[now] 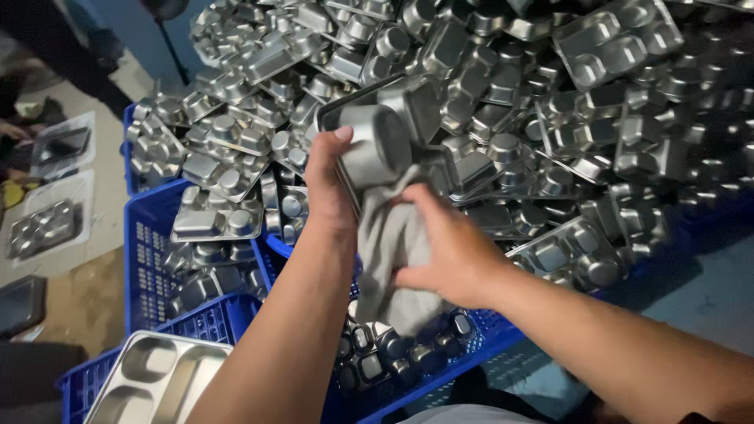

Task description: The person wipes multiple stainless steel compartmentalized trays with a cloth, handling them one at a time from a blue crate and placing them into a stack. The person repeatedly picks up trays, wipes their surfaces, and stacks them.

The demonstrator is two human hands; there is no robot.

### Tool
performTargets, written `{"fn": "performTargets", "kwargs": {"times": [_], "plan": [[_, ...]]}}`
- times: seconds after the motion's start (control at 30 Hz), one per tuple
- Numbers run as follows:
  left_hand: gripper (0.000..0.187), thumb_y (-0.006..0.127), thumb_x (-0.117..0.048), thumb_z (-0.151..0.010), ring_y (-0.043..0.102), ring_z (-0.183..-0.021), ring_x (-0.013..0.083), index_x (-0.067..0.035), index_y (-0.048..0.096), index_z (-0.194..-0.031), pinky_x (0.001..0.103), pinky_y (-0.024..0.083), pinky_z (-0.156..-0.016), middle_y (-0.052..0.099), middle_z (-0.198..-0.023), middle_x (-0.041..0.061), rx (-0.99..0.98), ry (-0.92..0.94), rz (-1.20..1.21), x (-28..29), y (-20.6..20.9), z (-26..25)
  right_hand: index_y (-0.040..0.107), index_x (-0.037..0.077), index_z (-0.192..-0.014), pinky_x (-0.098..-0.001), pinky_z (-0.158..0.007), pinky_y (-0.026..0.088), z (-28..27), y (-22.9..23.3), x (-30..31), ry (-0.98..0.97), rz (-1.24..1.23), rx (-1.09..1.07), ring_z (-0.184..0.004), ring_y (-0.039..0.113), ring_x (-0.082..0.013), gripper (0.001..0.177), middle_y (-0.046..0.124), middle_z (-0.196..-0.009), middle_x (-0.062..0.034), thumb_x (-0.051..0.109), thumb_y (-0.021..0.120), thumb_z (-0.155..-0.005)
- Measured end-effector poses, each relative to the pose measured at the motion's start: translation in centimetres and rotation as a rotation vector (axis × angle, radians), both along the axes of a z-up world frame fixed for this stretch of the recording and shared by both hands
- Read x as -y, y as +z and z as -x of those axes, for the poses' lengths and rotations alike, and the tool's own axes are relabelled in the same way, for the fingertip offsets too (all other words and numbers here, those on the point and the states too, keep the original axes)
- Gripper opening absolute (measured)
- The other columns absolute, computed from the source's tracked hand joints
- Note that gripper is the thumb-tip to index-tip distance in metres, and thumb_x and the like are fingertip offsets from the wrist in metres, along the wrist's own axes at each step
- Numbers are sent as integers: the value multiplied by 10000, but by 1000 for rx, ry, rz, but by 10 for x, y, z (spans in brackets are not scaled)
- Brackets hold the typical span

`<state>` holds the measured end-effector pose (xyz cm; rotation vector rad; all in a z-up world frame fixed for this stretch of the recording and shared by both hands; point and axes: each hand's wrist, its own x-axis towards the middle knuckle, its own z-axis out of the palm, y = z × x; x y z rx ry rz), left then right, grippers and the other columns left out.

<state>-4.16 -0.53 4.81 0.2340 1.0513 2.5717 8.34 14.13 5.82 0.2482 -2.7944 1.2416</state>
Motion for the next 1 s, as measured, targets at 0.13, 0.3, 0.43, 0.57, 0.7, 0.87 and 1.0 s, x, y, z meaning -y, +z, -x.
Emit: {"fn": "performTargets", "kwargs": {"times": [0.13, 0.3, 0.43, 0.57, 0.7, 0.87, 1.0], "plan": [[566, 644, -437, -747, 714, -939, 315, -46, 673, -1156, 464, 583, -878, 725, -1041, 132, 98, 112, -34, 5, 2, 4, 482, 160, -1362, -427, -917, 597, -1, -20, -7, -183, 647, 493, -1077, 738, -265, 795, 722, -1192, -141, 120, 827, -647], [618, 658, -437, -765, 694, -1028, 341, -23, 644, -1224, 489, 569, -962, 699, -1126, 155, 80, 186, -120, 16, 5, 9, 583, 93, -1345, -385, -981, 583, 24, -27, -54, -117, 37, 159, -1142, 697, -264, 697, 681, -1248, -128, 1, 746, -673], [669, 658, -465, -725, 679, -1020, 344, -51, 625, -1250, 512, 555, -953, 688, -1126, 158, 98, 101, -95, 6, 3, -2, 540, 69, -1276, -493, -1094, 475, 73, -29, -81, 261, -474, -442, -1312, 525, -405, 735, 509, -1391, -188, 147, 876, -627], [696, 673, -414, -723, 662, -1047, 348, -19, 611, -1293, 499, 541, -985, 675, -1151, 176, 47, 62, -110, -5, -4, -15, 362, 76, -1486, -502, -1052, 434, 97, -49, -87, 197, -282, -31, -1297, 467, -453, 1118, 351, -1522, -249, 185, 964, -551], [711, 651, -395, -650, 686, -989, 342, -24, 625, -1256, 494, 567, -894, 695, -1107, 177, 134, 75, -41, -13, -10, -14, 272, 86, -1554, -498, -1027, 520, 105, -66, -97, 120, 26, 87, -1310, 549, -426, 1166, 494, -1466, -243, 10, 849, -543], [680, 664, -383, -718, 672, -1000, 340, 7, 619, -1273, 465, 557, -912, 683, -1123, 193, 74, 106, -124, -7, -22, -9, 562, 19, -1347, -435, -879, 610, 89, -82, -90, -61, 905, 676, -1082, 712, -325, 656, 683, -1237, -192, -104, 649, -708], [675, 660, -390, -724, 672, -1021, 328, -5, 619, -1277, 453, 557, -940, 685, -1134, 174, 118, 174, -188, -3, -27, 0, 596, -113, -1231, -474, -851, 627, 79, -91, -94, -368, 904, 795, -993, 742, -356, 432, 699, -1164, -248, -99, 620, -800]]}}
